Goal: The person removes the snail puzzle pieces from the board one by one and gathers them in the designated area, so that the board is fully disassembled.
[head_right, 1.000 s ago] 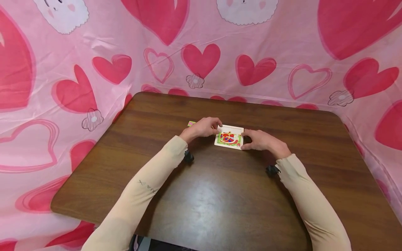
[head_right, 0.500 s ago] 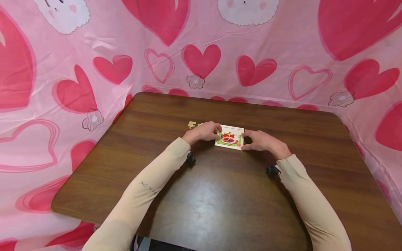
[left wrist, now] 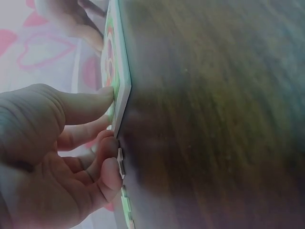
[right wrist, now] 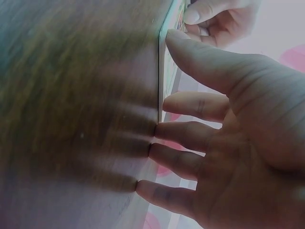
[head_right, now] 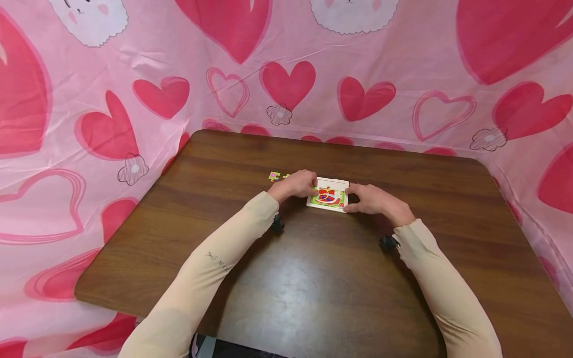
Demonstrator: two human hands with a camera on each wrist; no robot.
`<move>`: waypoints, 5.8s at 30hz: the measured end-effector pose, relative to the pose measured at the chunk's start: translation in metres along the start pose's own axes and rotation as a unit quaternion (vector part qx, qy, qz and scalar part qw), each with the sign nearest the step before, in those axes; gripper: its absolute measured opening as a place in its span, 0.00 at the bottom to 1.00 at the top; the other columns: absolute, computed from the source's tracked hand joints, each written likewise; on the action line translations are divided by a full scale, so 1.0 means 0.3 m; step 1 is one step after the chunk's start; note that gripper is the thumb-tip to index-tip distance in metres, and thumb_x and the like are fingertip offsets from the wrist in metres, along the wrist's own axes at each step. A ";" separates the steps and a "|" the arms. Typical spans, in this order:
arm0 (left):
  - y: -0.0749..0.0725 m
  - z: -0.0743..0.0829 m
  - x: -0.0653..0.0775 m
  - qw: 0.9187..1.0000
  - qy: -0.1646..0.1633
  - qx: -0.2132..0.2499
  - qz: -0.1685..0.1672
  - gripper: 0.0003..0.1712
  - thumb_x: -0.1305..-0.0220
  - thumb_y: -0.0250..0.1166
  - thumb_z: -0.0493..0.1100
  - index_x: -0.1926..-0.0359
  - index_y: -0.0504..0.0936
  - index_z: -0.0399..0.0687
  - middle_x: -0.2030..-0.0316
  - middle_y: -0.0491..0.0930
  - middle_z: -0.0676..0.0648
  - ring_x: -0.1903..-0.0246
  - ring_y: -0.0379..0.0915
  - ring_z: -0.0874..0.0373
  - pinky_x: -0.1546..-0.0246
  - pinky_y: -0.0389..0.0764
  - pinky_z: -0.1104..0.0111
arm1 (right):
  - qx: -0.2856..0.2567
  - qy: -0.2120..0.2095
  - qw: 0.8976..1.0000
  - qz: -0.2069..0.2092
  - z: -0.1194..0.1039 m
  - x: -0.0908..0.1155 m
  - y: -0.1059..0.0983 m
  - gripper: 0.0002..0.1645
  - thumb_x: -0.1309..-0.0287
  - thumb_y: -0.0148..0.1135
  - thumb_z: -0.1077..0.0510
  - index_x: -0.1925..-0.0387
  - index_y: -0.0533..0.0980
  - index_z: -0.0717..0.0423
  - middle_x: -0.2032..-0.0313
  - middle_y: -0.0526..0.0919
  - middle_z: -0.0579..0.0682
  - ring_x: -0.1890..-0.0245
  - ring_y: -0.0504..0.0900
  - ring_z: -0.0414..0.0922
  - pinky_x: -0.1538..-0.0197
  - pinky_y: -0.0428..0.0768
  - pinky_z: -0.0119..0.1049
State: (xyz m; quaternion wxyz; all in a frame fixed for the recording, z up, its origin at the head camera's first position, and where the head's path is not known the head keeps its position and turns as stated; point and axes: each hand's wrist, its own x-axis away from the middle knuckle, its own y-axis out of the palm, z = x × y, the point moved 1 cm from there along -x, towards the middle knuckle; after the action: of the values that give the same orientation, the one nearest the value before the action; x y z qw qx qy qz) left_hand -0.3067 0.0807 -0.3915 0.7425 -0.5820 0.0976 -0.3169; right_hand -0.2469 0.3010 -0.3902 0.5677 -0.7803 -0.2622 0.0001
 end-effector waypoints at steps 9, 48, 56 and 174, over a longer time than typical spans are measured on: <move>-0.004 0.014 0.001 1.000 -0.016 0.000 0.003 0.18 0.35 0.65 0.51 0.53 0.75 0.45 0.56 0.77 0.49 0.57 0.71 0.57 0.53 0.75 0.66 | 0.000 -0.008 1.000 0.003 0.005 -0.004 -0.001 0.42 0.41 0.66 0.41 0.34 0.67 0.62 0.30 0.62 0.69 0.34 0.66 0.65 0.34 0.64 0.63; -0.017 0.002 0.023 0.997 0.072 0.008 0.004 0.13 0.31 0.58 0.41 0.48 0.81 0.50 0.51 0.80 0.49 0.62 0.70 0.58 0.60 0.73 0.69 | 0.013 -0.004 1.000 0.009 -0.005 -0.003 0.001 0.40 0.40 0.65 0.42 0.35 0.69 0.61 0.32 0.65 0.67 0.35 0.69 0.64 0.36 0.66 0.62; -0.029 -0.019 0.025 0.996 0.078 0.016 0.032 0.10 0.30 0.57 0.44 0.52 0.82 0.51 0.56 0.81 0.50 0.63 0.70 0.58 0.62 0.72 0.70 | 0.016 -0.005 1.000 0.011 -0.003 0.000 0.003 0.40 0.40 0.65 0.42 0.35 0.69 0.62 0.31 0.64 0.68 0.34 0.68 0.65 0.35 0.66 0.62; -0.056 -0.396 0.215 0.966 -0.083 0.235 0.064 0.07 0.33 0.62 0.40 0.56 0.79 0.43 0.67 0.78 0.46 0.74 0.73 0.58 0.75 0.75 0.71 | 0.006 0.015 1.000 0.003 0.001 -0.004 0.000 0.43 0.41 0.64 0.39 0.33 0.66 0.61 0.31 0.63 0.68 0.34 0.67 0.65 0.34 0.64 0.64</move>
State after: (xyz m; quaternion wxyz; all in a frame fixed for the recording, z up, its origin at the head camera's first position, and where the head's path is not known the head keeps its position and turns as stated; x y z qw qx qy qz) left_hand -0.3236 -0.0544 -0.3976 0.8828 -0.4077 -0.0049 -0.2332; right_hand -0.2480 0.3008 -0.3905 0.5766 -0.7773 -0.2516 -0.0081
